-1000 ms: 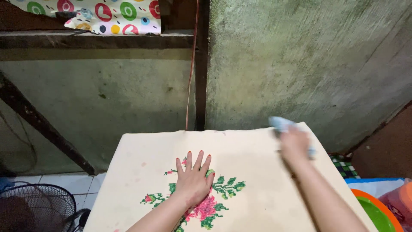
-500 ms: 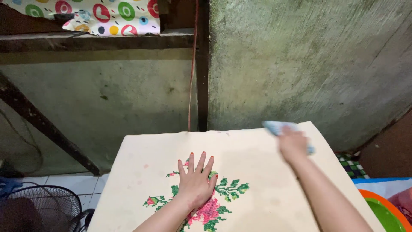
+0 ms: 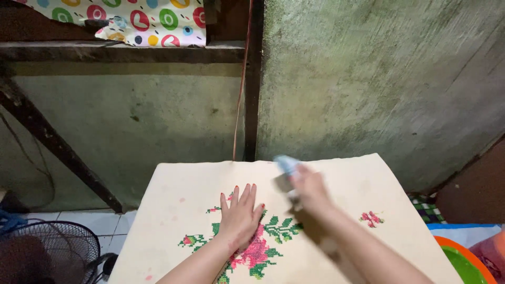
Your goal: The person wipes a floral-patterned tablecloth with a small cloth, moving methodically across the surface. They briefly set aside a bowl covered with plastic wrap and later place the cloth on a nearby tray.
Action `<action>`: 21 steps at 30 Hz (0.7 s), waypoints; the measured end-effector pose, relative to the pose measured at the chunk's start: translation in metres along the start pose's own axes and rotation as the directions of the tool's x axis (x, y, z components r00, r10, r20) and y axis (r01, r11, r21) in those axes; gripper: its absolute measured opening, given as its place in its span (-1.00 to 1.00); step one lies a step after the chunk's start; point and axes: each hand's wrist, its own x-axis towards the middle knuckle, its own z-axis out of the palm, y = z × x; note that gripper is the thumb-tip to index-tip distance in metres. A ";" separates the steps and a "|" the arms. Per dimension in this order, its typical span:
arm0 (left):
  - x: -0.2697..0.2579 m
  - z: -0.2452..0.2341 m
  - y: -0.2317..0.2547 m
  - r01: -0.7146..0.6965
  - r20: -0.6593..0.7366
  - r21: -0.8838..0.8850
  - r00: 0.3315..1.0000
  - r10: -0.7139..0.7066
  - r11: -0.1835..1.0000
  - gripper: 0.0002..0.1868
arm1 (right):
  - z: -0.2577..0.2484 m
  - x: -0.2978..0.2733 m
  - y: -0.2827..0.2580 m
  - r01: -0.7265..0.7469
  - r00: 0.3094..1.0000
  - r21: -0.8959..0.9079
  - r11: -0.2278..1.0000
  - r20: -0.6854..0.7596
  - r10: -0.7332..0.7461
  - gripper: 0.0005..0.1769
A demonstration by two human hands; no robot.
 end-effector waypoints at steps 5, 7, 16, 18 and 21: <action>0.023 0.024 -0.026 -0.126 -0.365 -0.433 0.930 -0.046 0.893 -0.32 | 0.030 0.016 0.087 0.479 0.852 -0.711 0.515 0.517 -0.080 -0.19; 0.026 0.024 -0.027 -0.125 -0.376 -0.391 0.926 -0.035 0.912 -0.32 | 0.015 0.008 0.064 0.541 0.829 -0.609 0.580 0.504 -0.244 -0.39; 0.018 0.026 -0.014 -0.239 -0.301 0.027 0.924 0.236 0.971 -0.33 | -0.056 0.029 0.076 0.265 0.964 -0.954 0.143 0.261 -0.046 -0.24; 0.019 0.023 -0.005 -0.235 -0.271 0.085 0.930 0.249 0.968 -0.35 | -0.055 0.020 0.067 0.265 0.964 -0.953 0.146 0.262 -0.038 -0.21; 0.015 0.003 0.024 -0.099 -0.191 0.106 0.974 0.118 0.989 -0.33 | -0.056 0.005 0.050 0.254 0.966 -0.946 0.200 0.259 0.000 -0.16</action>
